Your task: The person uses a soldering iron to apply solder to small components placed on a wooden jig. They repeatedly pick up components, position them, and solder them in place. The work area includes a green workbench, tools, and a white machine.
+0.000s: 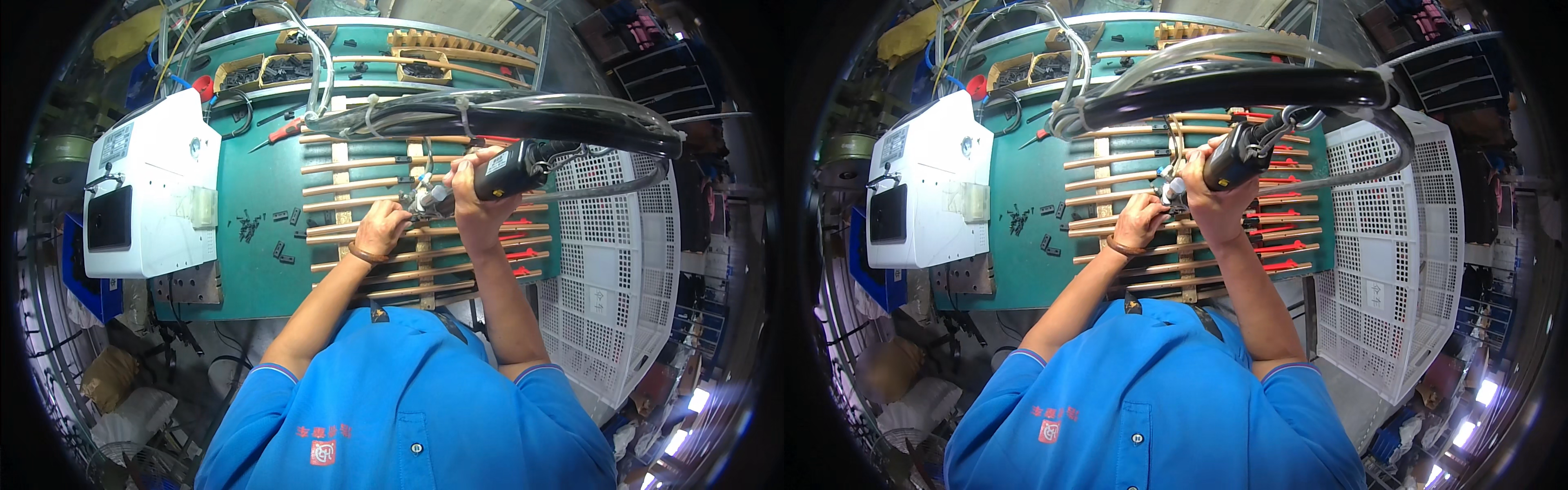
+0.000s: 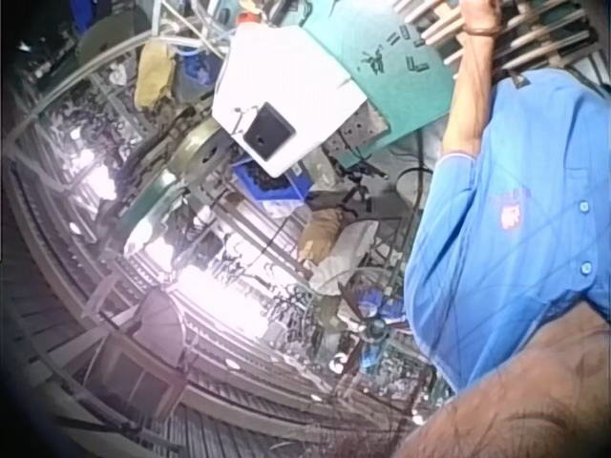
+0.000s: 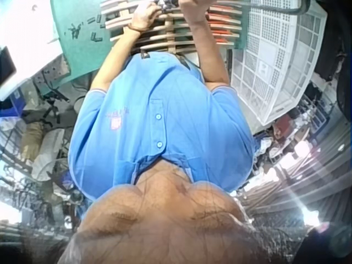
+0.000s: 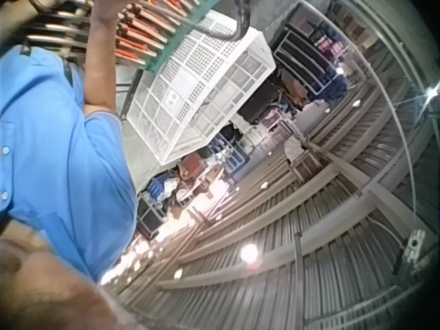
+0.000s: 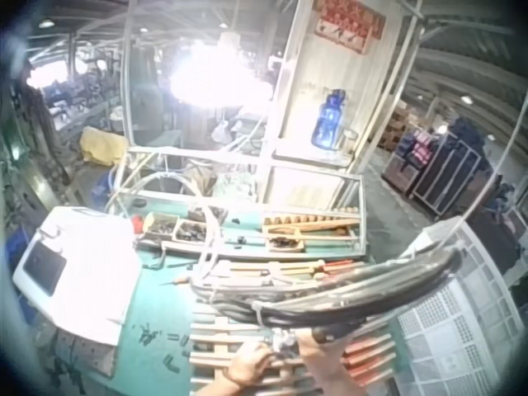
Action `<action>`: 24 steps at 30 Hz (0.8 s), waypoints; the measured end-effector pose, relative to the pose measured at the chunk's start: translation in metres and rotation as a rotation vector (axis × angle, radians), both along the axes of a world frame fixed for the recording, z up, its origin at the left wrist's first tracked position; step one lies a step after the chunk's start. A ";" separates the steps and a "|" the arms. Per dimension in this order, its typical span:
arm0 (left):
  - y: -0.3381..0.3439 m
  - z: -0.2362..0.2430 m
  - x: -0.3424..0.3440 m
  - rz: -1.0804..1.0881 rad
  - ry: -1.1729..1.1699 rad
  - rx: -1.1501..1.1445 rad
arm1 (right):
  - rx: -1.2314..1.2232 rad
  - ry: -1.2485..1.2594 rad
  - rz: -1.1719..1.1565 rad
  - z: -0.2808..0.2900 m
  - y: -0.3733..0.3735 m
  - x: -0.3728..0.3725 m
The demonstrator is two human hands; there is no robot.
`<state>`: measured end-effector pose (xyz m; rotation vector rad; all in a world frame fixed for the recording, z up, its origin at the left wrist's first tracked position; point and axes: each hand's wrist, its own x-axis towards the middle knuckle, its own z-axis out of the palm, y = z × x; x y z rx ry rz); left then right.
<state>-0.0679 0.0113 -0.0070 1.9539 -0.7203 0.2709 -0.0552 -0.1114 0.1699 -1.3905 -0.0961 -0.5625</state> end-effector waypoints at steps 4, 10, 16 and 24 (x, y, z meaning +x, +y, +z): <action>0.001 0.002 0.000 0.004 0.003 0.018 | -0.046 -0.014 0.010 -0.007 0.001 0.000; 0.001 0.003 -0.001 0.005 -0.003 0.070 | -0.061 0.004 -0.009 -0.010 0.001 -0.004; 0.000 0.006 0.003 -0.012 0.039 0.046 | -0.039 0.016 -0.092 0.013 -0.010 0.000; 0.005 -0.010 0.003 -0.021 0.088 0.200 | -0.137 -0.023 -0.171 0.078 -0.023 -0.001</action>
